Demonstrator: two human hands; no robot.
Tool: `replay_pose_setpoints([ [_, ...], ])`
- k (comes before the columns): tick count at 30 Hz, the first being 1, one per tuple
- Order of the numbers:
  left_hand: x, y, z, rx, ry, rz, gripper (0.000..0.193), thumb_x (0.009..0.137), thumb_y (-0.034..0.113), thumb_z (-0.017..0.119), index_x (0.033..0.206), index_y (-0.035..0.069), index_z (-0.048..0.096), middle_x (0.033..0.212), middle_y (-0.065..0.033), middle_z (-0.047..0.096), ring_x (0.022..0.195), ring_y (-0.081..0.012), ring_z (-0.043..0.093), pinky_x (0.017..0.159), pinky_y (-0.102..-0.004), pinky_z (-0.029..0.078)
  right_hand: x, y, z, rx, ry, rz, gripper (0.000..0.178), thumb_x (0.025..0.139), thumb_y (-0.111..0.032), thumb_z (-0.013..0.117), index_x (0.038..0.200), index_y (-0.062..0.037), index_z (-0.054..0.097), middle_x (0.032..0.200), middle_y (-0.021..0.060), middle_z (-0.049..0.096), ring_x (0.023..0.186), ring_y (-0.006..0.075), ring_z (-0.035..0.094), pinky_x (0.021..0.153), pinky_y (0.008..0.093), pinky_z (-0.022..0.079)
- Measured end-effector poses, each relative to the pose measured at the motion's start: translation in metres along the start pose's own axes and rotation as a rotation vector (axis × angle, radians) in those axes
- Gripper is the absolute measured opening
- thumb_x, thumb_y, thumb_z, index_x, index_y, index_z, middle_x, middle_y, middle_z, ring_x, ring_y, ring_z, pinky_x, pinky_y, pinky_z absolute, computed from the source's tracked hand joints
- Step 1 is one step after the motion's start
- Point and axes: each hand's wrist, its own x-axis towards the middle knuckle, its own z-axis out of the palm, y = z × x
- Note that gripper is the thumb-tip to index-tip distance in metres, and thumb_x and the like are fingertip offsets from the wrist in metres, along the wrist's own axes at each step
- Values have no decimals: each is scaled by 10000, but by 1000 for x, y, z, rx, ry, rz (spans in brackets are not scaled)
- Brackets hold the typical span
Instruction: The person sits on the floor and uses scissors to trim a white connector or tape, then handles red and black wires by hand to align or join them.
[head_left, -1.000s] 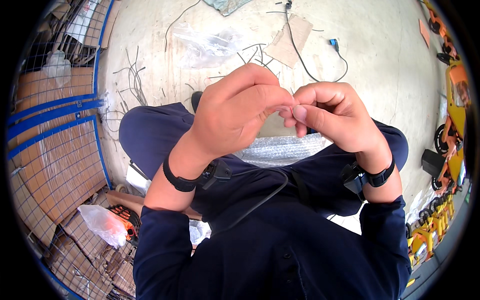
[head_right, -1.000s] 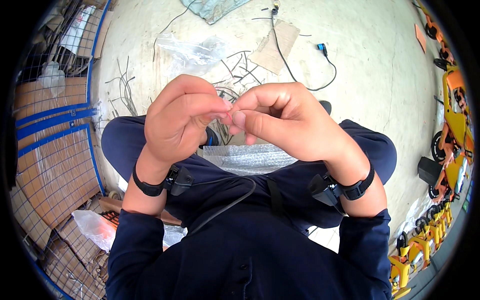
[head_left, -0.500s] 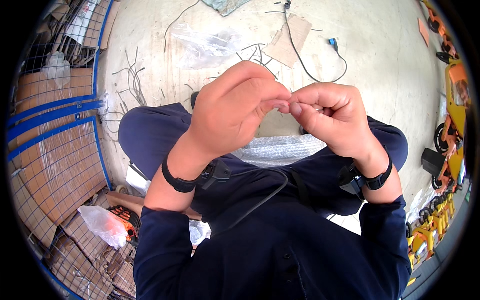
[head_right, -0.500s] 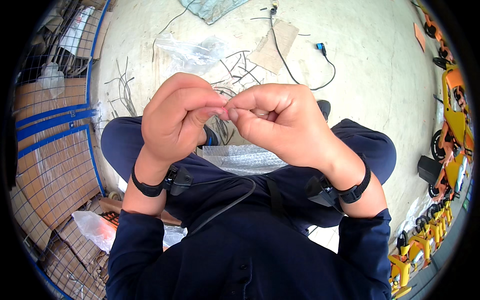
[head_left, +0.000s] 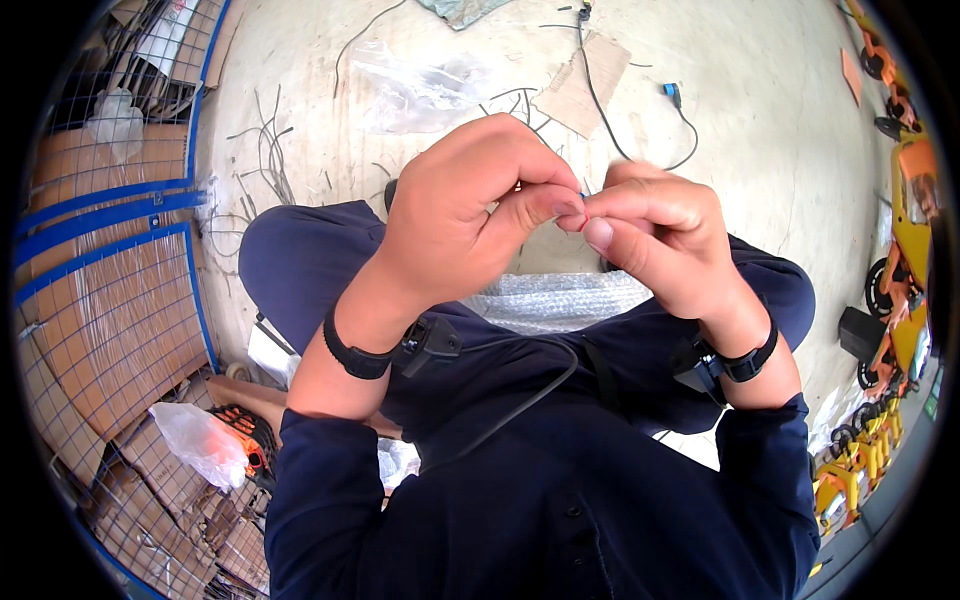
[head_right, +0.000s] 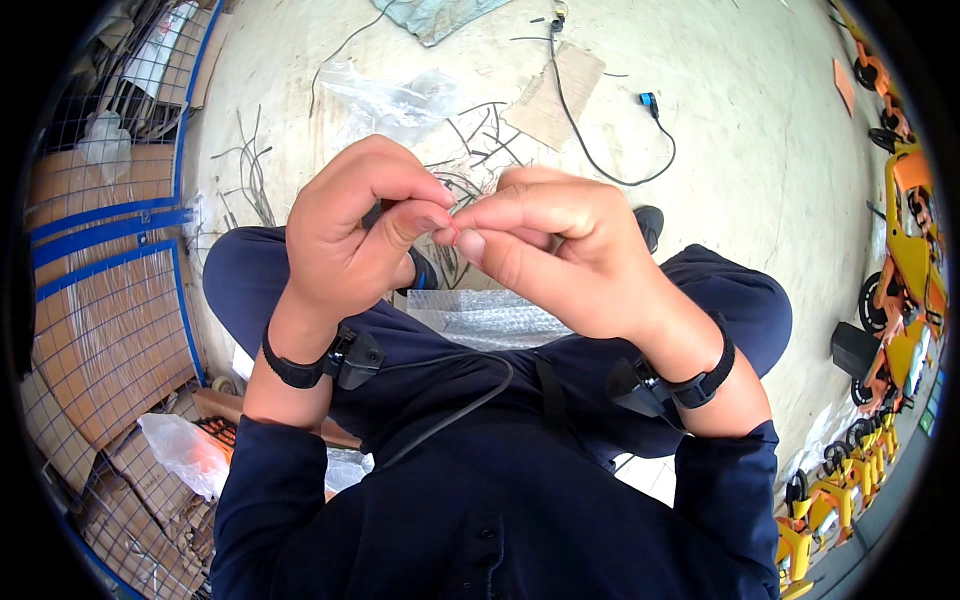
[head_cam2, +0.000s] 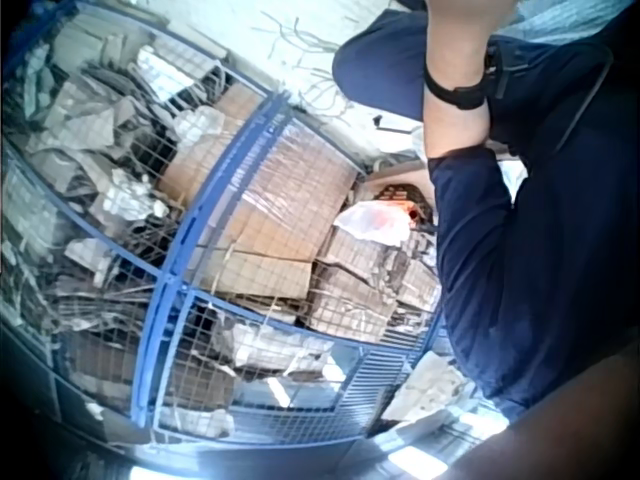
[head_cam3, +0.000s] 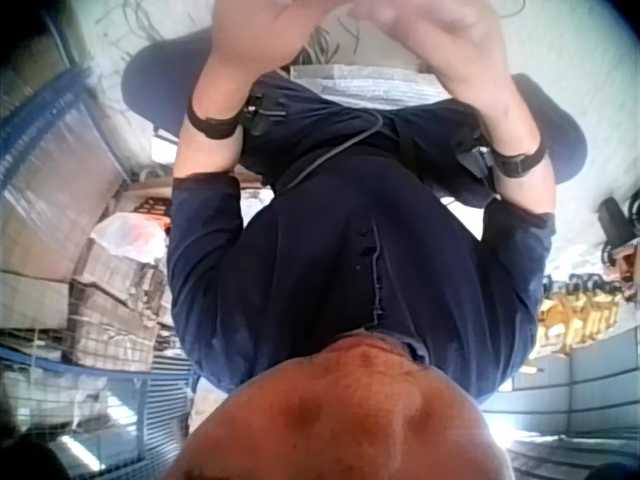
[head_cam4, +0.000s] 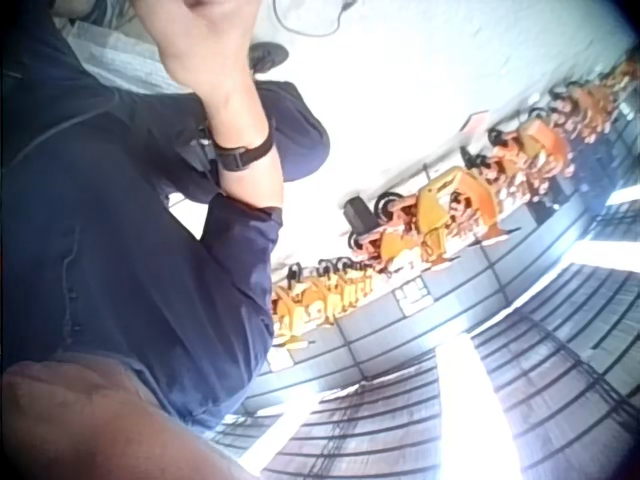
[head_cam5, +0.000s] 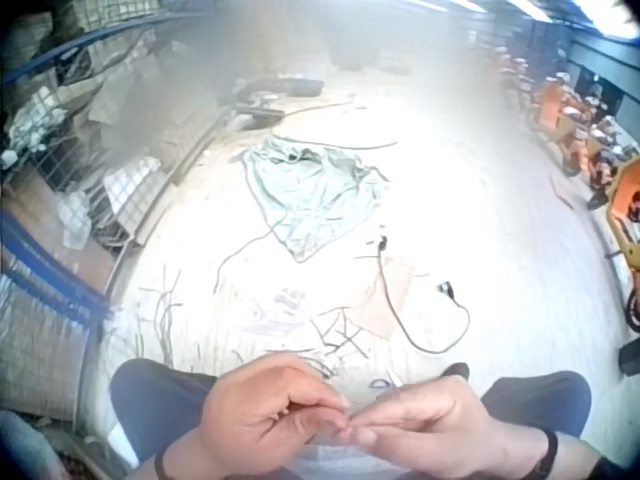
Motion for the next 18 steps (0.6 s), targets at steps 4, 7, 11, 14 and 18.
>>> replay_pose_setpoints([
  [4,1,-2,2,100,-11,64,144,811,129,733,874,24,659,783,-74,610,655,-160,563,561,-252,433,5,5,-13,-325,-23,-264,146,848,11,624,969,-11,703,839,82,664,778,148,614,691,265,479],
  [7,2,-4,4,134,-20,100,150,803,138,739,864,26,659,778,-78,610,646,-170,562,557,-256,434,3,5,-14,-259,-8,-169,135,852,3,618,960,-11,697,821,74,650,746,143,599,678,263,473],
  [11,4,-6,6,149,-31,136,154,800,141,741,864,27,658,765,-76,606,638,-170,555,551,-258,430,1,6,-13,-255,-21,-132,116,862,-7,605,944,-8,688,808,60,646,662,106,558,620,238,448],
  [14,3,-6,8,159,-16,116,152,801,141,738,865,28,658,757,-74,602,632,-168,548,547,-257,427,-1,5,-15,-242,-41,-132,100,860,-10,604,930,-7,676,788,54,640,616,82,533,559,222,415],
  [18,2,-5,7,193,5,60,134,803,118,736,865,30,657,752,-73,599,627,-167,545,545,-256,427,2,3,-16,-459,-18,-199,79,855,-16,608,913,-13,662,760,50,626,587,76,513,520,221,393],
])
